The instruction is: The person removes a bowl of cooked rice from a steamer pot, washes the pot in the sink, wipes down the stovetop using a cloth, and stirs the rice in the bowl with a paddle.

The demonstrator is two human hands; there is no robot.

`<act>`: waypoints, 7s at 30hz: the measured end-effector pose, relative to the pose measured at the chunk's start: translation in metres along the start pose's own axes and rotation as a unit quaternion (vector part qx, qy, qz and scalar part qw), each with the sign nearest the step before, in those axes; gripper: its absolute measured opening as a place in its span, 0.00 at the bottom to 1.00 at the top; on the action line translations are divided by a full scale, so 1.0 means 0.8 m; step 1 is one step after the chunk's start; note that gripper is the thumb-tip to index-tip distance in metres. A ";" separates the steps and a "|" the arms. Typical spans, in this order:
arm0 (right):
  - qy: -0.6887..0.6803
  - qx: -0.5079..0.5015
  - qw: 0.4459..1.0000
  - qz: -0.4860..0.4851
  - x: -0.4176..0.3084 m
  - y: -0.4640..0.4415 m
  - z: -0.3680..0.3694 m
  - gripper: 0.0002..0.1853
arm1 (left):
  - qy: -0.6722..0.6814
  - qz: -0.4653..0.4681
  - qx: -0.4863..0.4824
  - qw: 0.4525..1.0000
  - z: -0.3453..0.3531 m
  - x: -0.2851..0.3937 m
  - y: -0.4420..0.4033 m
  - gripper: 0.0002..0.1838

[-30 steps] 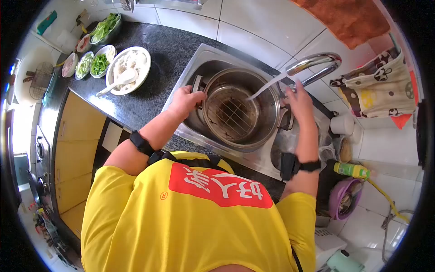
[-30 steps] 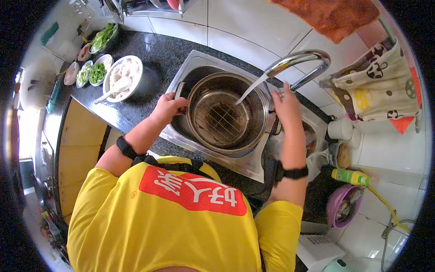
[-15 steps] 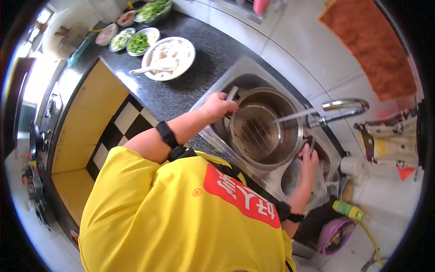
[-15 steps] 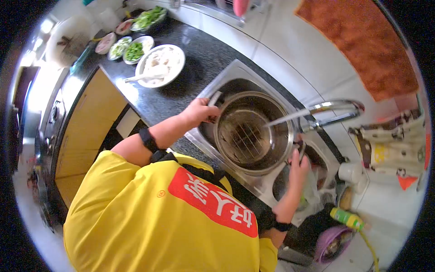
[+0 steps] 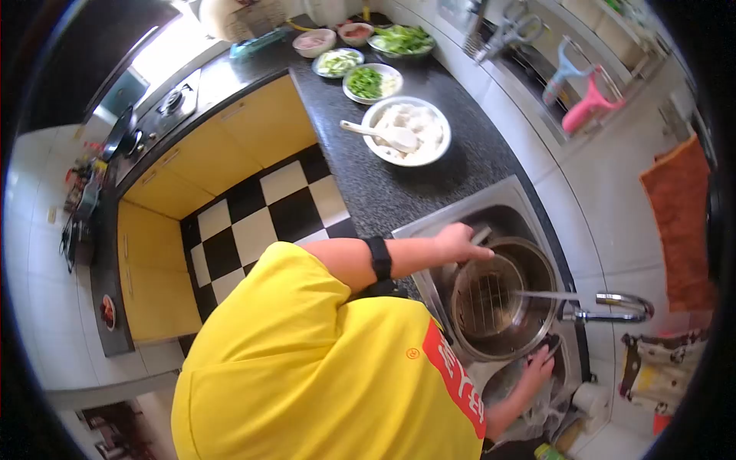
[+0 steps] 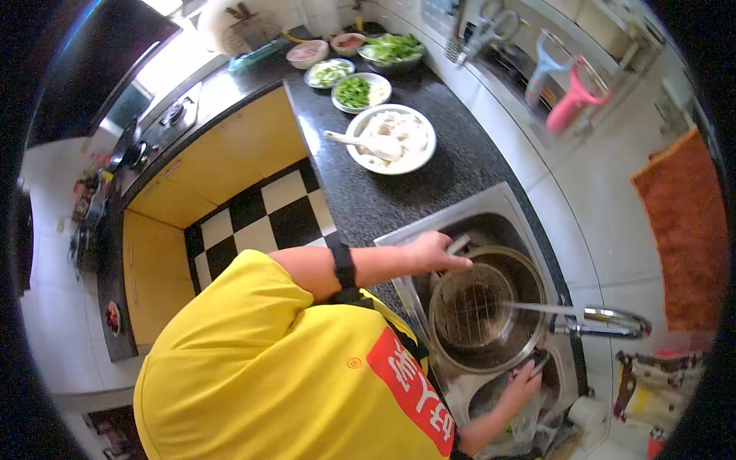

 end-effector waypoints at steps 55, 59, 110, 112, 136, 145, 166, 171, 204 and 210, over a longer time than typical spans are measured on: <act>0.151 0.320 0.865 -0.357 -0.156 0.126 -0.040 0.16 | 0.145 0.015 -0.006 0.989 0.007 0.004 -0.010 0.17; 0.146 -0.095 0.881 -0.439 -0.188 0.142 0.075 0.13 | 0.149 0.017 -0.006 0.989 0.007 0.015 -0.002 0.17; 0.473 -0.189 0.824 -0.248 -0.049 0.028 0.227 0.28 | 0.246 -0.046 -0.041 0.967 0.048 -0.011 -0.012 0.07; 0.464 -0.212 0.821 -0.258 -0.055 0.032 0.227 0.27 | 0.264 -0.048 -0.045 0.962 0.048 -0.014 -0.012 0.08; 0.124 -0.022 0.988 -0.088 -0.078 -0.022 -0.007 0.24 | 0.247 -0.040 -0.048 0.967 0.028 -0.013 -0.032 0.07; 0.095 -0.008 0.993 -0.067 -0.074 -0.025 -0.007 0.23 | 0.250 -0.024 -0.044 0.967 0.027 -0.003 -0.038 0.07; 0.131 0.006 0.987 -0.087 -0.065 -0.035 -0.023 0.28 | 0.164 -0.007 -0.056 0.985 0.026 0.012 -0.035 0.09; 0.147 -0.020 0.988 -0.037 -0.064 -0.068 -0.038 0.39 | 0.179 0.009 -0.060 0.982 0.029 0.008 -0.037 0.10; -0.162 -0.233 0.945 -0.161 -0.070 0.074 0.006 0.18 | 0.243 0.017 0.062 0.968 -0.066 0.010 0.097 0.12; -0.051 -0.135 0.965 -0.217 -0.123 0.159 0.037 0.10 | 0.253 -0.006 0.073 0.965 -0.137 -0.005 0.178 0.12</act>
Point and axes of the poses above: each hand's wrist, its own y-axis away from the middle knuckle, its own z-axis out of the palm, x = y × z, the point moved 10 cm from there along -y, towards the middle knuckle, and after that the axes turned 8 degrees about z, right-handed, at the moved point
